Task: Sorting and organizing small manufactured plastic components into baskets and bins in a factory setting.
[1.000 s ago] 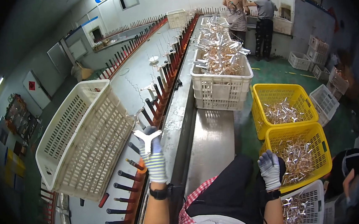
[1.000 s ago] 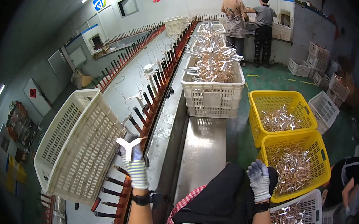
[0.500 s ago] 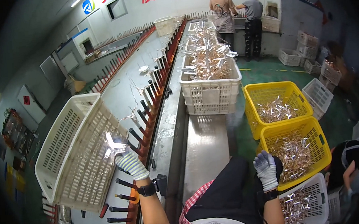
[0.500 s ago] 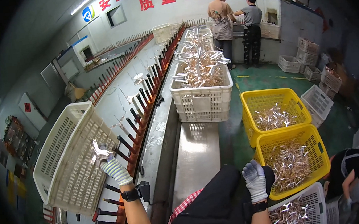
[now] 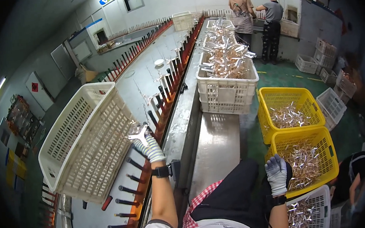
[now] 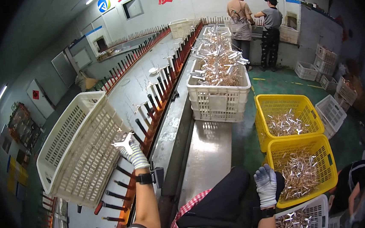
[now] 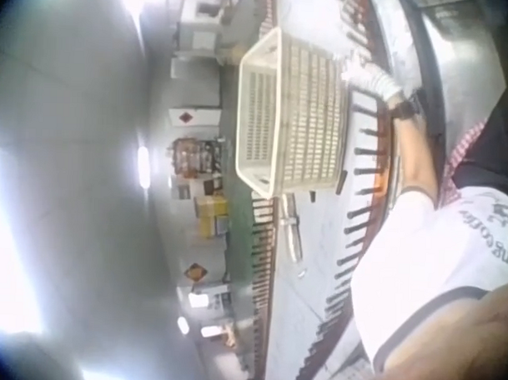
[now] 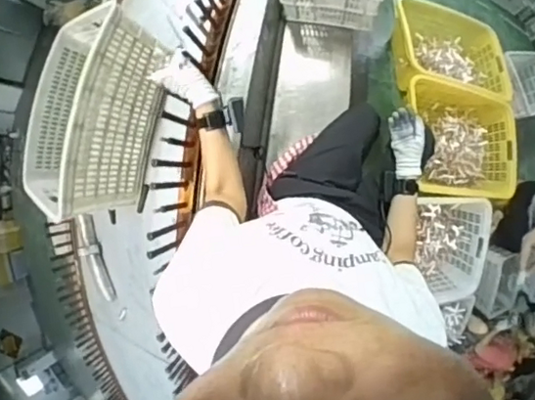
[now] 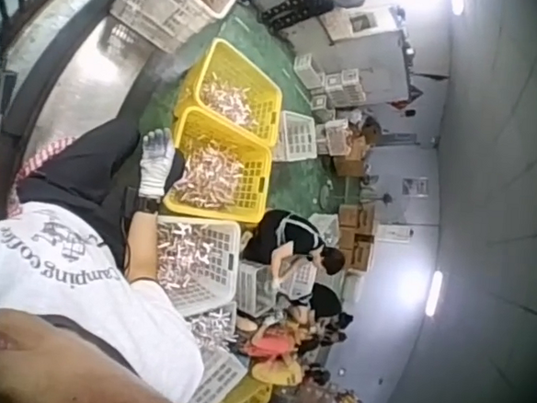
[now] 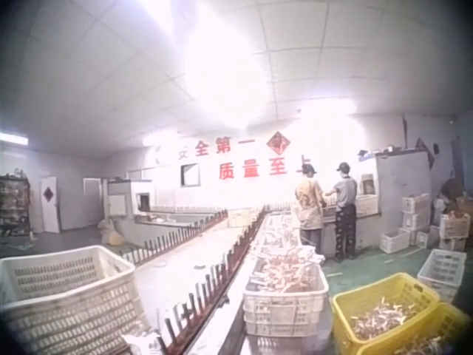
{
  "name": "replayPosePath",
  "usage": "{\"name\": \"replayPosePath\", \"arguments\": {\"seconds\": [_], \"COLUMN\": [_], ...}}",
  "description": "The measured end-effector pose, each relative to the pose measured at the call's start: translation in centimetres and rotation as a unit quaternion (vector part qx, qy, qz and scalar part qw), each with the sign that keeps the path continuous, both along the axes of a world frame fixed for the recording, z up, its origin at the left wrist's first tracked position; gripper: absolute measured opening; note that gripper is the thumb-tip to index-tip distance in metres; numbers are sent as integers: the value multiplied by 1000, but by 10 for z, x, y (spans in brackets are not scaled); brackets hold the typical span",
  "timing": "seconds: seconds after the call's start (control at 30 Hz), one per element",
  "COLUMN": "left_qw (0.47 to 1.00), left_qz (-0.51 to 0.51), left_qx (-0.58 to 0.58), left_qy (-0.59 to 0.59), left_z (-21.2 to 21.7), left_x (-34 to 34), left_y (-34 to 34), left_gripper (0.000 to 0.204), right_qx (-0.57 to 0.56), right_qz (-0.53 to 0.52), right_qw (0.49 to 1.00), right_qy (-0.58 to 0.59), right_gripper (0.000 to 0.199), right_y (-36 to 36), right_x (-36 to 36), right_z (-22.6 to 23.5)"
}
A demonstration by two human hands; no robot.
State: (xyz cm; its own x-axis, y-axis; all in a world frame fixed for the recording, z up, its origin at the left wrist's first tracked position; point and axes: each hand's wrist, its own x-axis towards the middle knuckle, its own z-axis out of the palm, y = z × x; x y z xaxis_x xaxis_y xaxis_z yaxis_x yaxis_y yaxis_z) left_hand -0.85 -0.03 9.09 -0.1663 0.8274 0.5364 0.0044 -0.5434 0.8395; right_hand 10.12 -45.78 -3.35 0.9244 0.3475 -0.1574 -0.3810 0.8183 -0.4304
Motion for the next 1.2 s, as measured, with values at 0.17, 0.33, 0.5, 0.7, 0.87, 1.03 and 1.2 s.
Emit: {"name": "replayPosePath", "arguments": {"seconds": [0.17, 0.33, 0.5, 0.7, 0.87, 1.03, 1.2], "left_qw": [951, 911, 986, 989, 961, 780, 833], "left_qz": [98, 200, 57, -6, -88, 319, 120], "left_qx": [172, 96, -64, -9, -10, 258, 289], "left_qy": [237, 348, 144, 145, 261, 472, 455], "left_z": [-14, -75, -14, 2, -86, -135, -108], "left_x": [-1, 37, 71, 34, 45, 63, 44], "left_y": [-8, 26, -15, 3, 60, 92, 78], "left_gripper": [19, 14, 23, 27, 12, 22, 10], "right_qx": [-9, -17, -30, -14, -9, -9, -18], "right_qz": [-7, 13, -29, -19, -2, 33, -7], "right_qw": [1000, 1000, 999, 1000, 1000, 999, 1000], "right_qy": [0, -2, -1, -18, -6, -10, -2], "right_gripper": [32, 32, 33, 34, 33, 34, 34], "right_y": [2, 10, -10, -7, 9, 19, 2], "right_x": [0, 1, -1, 6, 2, -1, -3], "right_z": [4, 1, 3, -4, 4, -4, -3]}}
